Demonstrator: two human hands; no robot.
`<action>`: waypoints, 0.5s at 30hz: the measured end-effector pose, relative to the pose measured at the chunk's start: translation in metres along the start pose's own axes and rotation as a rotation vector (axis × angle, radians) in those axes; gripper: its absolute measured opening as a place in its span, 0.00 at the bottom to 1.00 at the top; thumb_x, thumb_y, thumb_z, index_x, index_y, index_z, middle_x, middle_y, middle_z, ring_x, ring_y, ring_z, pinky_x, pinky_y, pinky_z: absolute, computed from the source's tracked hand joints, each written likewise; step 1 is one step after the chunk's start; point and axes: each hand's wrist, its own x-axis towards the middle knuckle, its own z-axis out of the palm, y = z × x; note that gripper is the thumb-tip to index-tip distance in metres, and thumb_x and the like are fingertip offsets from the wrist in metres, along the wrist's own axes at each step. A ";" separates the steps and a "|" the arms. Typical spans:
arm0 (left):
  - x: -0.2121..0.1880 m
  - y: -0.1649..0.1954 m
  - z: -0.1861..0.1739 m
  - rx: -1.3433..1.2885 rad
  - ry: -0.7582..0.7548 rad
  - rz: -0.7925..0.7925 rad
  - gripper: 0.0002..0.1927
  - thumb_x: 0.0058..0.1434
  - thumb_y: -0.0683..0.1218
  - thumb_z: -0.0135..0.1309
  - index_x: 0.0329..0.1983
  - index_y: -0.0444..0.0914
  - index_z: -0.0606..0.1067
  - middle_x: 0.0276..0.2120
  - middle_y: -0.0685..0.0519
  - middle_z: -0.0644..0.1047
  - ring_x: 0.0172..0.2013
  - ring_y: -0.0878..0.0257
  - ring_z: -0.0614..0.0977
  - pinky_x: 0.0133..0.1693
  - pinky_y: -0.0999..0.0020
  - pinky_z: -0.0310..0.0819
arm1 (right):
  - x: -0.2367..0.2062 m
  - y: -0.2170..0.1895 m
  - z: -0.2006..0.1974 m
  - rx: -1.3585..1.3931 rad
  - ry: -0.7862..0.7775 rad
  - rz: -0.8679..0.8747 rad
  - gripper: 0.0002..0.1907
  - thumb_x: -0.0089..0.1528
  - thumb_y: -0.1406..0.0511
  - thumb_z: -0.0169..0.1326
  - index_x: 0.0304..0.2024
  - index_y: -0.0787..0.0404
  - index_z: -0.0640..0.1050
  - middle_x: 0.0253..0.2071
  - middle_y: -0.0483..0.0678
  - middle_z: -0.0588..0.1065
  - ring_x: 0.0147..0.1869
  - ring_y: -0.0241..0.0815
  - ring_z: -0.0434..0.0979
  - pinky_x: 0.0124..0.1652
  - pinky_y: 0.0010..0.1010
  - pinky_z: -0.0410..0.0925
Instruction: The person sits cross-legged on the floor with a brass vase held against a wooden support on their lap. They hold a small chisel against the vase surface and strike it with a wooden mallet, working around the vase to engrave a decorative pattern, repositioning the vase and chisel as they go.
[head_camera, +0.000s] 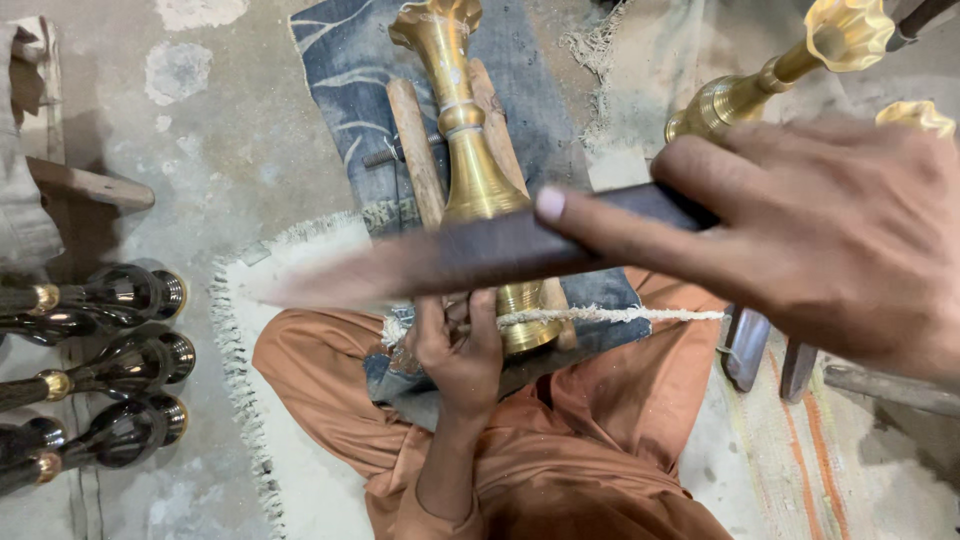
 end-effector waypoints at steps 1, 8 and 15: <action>0.000 -0.001 0.000 0.038 0.000 0.024 0.10 0.68 0.37 0.57 0.49 0.27 0.74 0.28 0.53 0.80 0.27 0.74 0.78 0.27 0.78 0.69 | 0.000 -0.001 -0.001 -0.018 0.021 -0.004 0.46 0.64 0.67 0.47 0.77 0.25 0.46 0.39 0.39 0.75 0.27 0.35 0.74 0.21 0.24 0.66; -0.003 -0.009 0.000 0.097 -0.009 0.144 0.07 0.69 0.37 0.59 0.46 0.30 0.74 0.25 0.54 0.78 0.24 0.72 0.77 0.26 0.74 0.67 | 0.003 0.000 0.002 0.051 0.226 -0.024 0.45 0.63 0.67 0.50 0.78 0.31 0.49 0.37 0.40 0.74 0.30 0.37 0.74 0.22 0.26 0.65; -0.010 -0.015 0.000 0.183 0.005 0.207 0.06 0.66 0.36 0.59 0.43 0.28 0.75 0.21 0.49 0.76 0.22 0.65 0.76 0.26 0.68 0.66 | -0.001 0.000 0.013 -0.052 0.107 -0.014 0.44 0.63 0.62 0.50 0.76 0.22 0.48 0.37 0.38 0.75 0.27 0.36 0.75 0.22 0.24 0.67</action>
